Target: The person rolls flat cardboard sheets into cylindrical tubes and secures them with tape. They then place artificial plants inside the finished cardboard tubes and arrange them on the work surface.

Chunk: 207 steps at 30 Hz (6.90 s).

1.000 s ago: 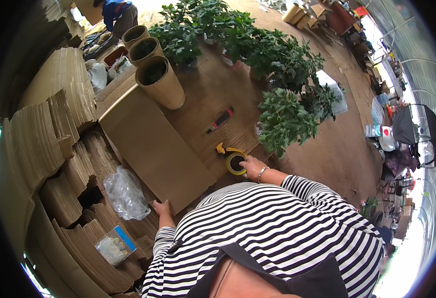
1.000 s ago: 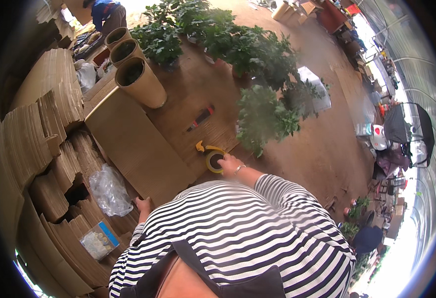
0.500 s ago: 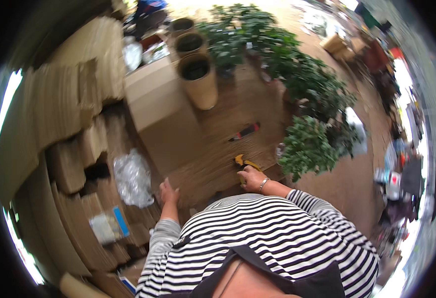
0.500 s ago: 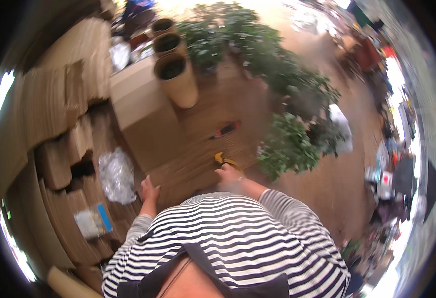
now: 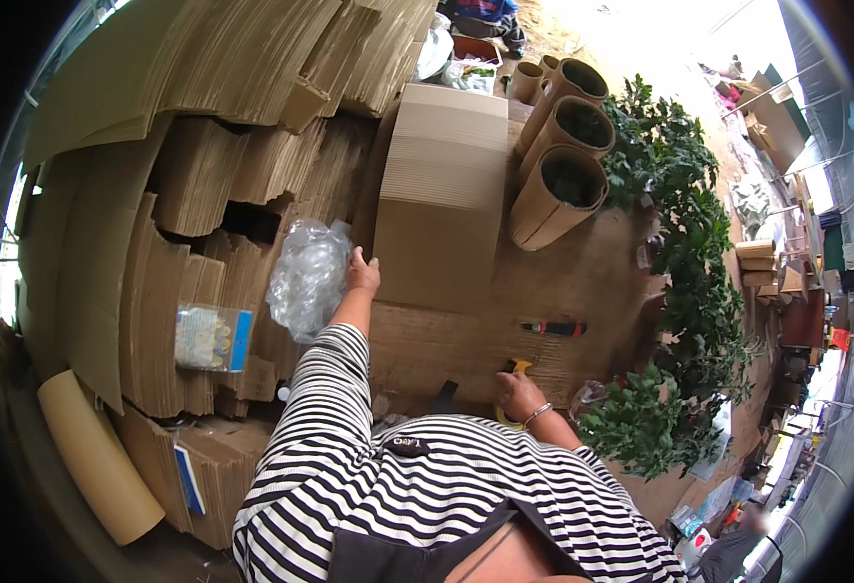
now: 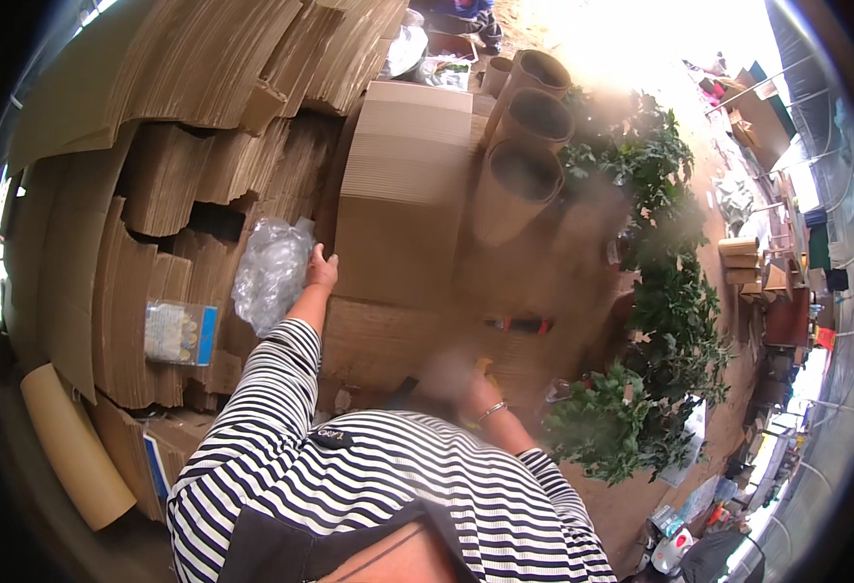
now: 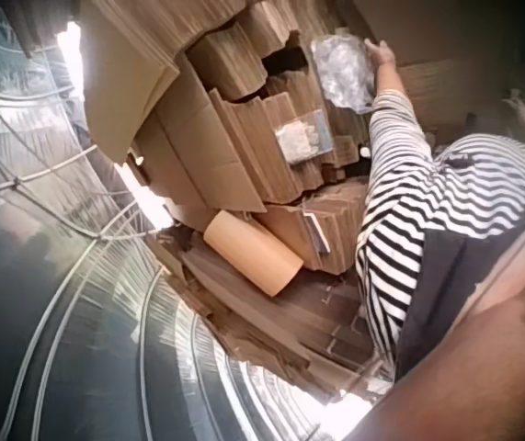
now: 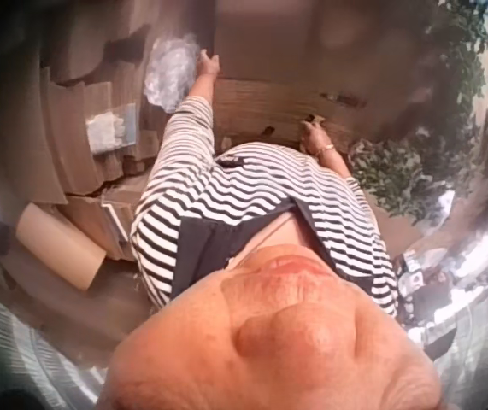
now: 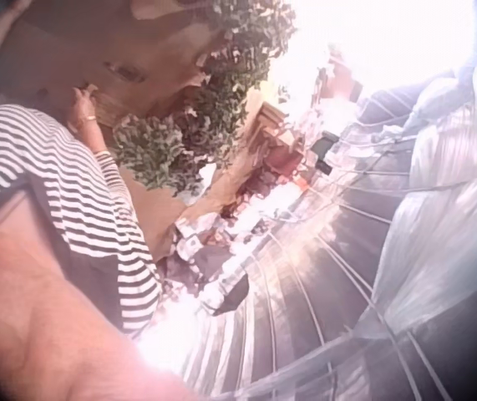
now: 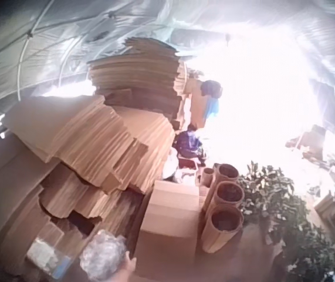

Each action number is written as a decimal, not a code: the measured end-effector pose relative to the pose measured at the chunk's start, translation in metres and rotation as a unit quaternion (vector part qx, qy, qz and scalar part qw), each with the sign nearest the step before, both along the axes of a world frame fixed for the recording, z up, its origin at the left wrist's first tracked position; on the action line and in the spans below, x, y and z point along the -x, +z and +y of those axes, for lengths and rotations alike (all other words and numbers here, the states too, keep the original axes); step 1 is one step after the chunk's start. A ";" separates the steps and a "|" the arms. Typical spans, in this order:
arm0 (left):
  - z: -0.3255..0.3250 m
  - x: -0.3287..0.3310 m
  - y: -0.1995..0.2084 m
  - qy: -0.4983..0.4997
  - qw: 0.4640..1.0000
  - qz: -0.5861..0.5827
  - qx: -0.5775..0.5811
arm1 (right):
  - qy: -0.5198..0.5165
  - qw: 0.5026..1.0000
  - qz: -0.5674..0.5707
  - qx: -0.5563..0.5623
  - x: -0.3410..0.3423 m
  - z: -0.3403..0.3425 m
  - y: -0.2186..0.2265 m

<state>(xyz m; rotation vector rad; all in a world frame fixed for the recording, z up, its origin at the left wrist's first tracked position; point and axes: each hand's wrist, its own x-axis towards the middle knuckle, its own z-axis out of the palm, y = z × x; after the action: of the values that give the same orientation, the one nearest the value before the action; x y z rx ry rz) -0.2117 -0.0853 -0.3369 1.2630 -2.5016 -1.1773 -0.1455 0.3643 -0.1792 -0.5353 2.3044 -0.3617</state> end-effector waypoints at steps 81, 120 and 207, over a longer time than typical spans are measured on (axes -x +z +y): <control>-0.080 0.098 0.104 -0.059 0.952 0.239 -0.182 | -0.386 0.911 -0.008 0.148 0.116 -0.093 -0.118; 0.076 -0.058 0.028 -0.363 0.846 -0.392 0.002 | -0.290 0.851 0.271 0.343 0.150 -0.078 0.100; 0.098 -0.008 0.023 -0.416 0.691 -0.591 0.024 | -0.249 0.870 0.396 -0.156 0.377 0.052 -0.118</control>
<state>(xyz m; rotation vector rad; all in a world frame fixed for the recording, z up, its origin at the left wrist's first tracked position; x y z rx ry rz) -0.2033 0.0132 -0.3134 0.9569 -4.3254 -0.1273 -0.5228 0.4167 -0.2972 0.1400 3.2166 0.0280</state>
